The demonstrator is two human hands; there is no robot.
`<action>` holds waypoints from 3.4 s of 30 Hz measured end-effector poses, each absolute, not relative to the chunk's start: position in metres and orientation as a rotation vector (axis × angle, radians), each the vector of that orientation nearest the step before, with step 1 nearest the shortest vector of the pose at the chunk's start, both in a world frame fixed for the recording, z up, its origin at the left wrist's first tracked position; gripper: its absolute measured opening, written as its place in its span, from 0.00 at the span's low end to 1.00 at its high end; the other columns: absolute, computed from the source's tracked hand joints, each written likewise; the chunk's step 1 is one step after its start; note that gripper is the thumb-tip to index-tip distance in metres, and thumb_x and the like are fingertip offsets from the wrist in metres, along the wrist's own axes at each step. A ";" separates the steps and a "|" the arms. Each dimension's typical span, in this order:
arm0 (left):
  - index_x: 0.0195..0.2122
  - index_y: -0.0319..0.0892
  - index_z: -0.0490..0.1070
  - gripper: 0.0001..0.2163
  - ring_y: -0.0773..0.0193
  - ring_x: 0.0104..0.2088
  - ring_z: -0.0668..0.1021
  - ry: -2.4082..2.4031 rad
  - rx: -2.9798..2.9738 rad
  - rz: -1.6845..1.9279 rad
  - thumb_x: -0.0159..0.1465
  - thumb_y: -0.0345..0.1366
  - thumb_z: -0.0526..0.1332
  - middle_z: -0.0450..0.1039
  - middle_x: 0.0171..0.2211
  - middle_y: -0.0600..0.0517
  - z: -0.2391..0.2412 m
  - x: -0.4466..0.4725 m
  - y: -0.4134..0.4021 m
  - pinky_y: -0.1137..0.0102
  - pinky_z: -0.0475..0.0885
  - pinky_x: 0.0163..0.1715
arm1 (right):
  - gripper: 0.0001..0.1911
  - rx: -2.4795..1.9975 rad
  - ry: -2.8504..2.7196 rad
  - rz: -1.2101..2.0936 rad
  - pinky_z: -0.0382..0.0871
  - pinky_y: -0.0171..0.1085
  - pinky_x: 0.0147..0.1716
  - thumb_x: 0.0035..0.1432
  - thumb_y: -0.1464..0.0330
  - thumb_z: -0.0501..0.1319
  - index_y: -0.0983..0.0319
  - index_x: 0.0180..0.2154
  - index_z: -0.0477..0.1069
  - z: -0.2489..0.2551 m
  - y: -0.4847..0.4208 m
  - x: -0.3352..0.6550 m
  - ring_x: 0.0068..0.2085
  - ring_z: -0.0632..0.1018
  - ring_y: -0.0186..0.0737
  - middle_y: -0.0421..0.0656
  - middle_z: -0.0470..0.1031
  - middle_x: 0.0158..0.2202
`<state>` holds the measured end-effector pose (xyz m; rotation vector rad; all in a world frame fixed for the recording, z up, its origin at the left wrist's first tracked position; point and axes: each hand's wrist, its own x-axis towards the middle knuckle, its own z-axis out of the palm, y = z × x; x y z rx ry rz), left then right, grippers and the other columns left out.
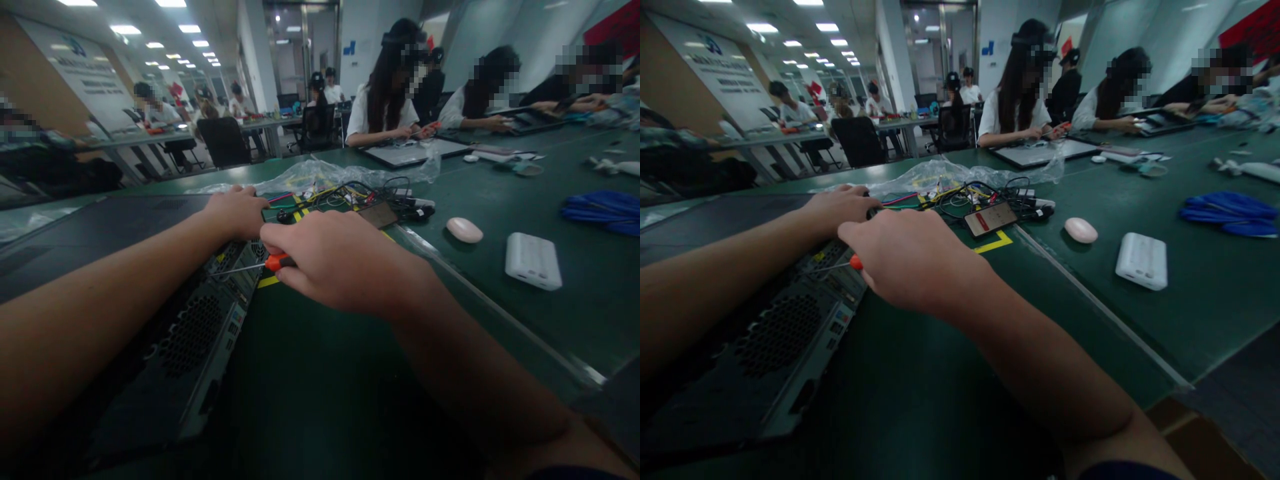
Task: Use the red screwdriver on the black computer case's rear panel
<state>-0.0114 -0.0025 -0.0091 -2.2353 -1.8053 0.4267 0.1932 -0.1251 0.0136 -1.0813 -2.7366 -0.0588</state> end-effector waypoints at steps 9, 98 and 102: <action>0.76 0.50 0.73 0.32 0.30 0.74 0.71 -1.814 -2.228 0.355 0.71 0.49 0.59 0.70 0.75 0.36 -0.014 -0.015 0.000 0.42 0.74 0.67 | 0.13 -1.141 -2.784 -0.039 0.57 0.43 0.35 0.77 0.64 0.60 0.60 0.51 0.83 0.018 -0.126 0.193 0.44 0.85 0.53 0.50 0.88 0.43; 0.76 0.50 0.73 0.31 0.33 0.74 0.71 -1.816 -2.244 0.399 0.73 0.50 0.59 0.69 0.75 0.36 -0.008 -0.012 -0.006 0.46 0.74 0.68 | 0.11 -1.087 -2.766 -0.032 0.53 0.42 0.34 0.75 0.67 0.61 0.62 0.54 0.78 0.017 -0.124 0.195 0.43 0.82 0.48 0.49 0.85 0.41; 0.77 0.50 0.72 0.32 0.33 0.75 0.70 -1.820 -2.239 0.411 0.73 0.48 0.59 0.68 0.76 0.36 -0.009 -0.011 -0.005 0.45 0.73 0.69 | 0.11 -1.091 -2.769 -0.019 0.53 0.42 0.34 0.75 0.67 0.61 0.62 0.54 0.78 0.017 -0.123 0.194 0.44 0.83 0.49 0.49 0.84 0.42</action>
